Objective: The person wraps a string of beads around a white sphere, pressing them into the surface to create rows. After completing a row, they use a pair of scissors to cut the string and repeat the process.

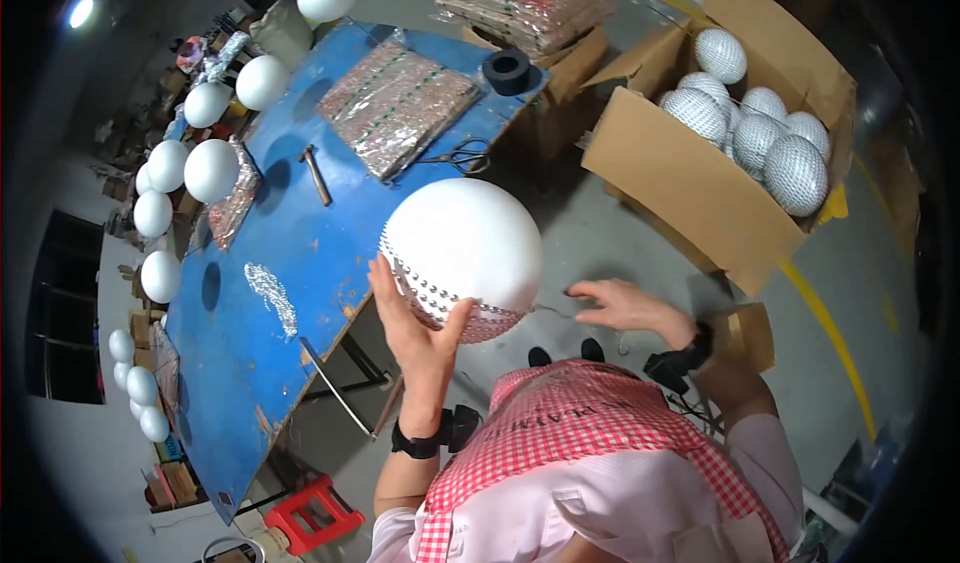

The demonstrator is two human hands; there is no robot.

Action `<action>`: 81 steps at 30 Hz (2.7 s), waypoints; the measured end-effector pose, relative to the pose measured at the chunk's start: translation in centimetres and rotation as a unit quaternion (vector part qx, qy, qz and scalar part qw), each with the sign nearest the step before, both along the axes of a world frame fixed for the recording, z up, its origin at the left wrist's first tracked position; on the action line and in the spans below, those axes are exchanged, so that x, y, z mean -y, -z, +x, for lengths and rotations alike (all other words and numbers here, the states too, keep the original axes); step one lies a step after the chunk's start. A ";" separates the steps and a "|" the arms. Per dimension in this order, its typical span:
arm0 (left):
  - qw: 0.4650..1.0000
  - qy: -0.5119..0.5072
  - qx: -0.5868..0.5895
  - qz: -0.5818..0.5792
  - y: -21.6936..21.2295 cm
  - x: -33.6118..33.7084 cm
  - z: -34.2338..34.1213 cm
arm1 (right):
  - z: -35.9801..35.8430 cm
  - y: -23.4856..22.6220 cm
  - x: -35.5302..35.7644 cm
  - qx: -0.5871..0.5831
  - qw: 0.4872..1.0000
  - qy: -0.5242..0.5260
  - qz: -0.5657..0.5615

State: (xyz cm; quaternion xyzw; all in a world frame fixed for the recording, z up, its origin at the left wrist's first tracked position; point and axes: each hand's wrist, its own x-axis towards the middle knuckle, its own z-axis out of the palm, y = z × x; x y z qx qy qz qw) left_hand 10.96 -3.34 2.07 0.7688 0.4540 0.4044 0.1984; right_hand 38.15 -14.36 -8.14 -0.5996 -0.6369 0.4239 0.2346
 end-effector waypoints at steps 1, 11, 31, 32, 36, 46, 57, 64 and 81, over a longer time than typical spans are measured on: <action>0.999 0.000 -0.026 0.019 0.3 0.1 0.0 | -1.3 0.1 -1.5 -0.074 0.996 0.016 0.049; 0.999 -0.014 -0.035 0.020 -0.4 0.2 0.3 | -4.8 0.5 -3.3 -0.291 0.955 0.015 -0.060; 0.999 -0.030 -0.010 0.008 -0.9 0.7 0.0 | -3.2 -8.0 2.9 -0.251 0.966 0.027 0.059; 0.999 -0.017 0.034 -0.016 -0.9 0.5 0.0 | -3.1 -7.7 3.4 -0.254 0.964 0.026 0.067; 0.995 -0.013 0.082 -0.048 -0.8 0.5 0.2 | -3.5 -6.9 3.6 -0.228 0.968 0.032 0.101; 0.996 -0.082 0.029 0.000 -2.1 1.0 0.0 | -5.4 -4.9 1.0 -0.188 0.979 0.083 0.004; 0.994 0.040 -0.018 -0.098 -4.0 0.6 -1.5 | -5.8 -7.8 -0.3 -0.028 0.998 0.029 0.055; 0.993 0.006 0.038 -0.107 -2.8 -0.7 -1.9 | -6.2 -11.0 1.1 -0.211 0.963 0.067 0.154; 0.998 -0.063 -0.025 -0.004 -3.5 -0.8 -2.0 | -7.4 -13.0 -1.9 -0.181 0.975 0.130 -0.009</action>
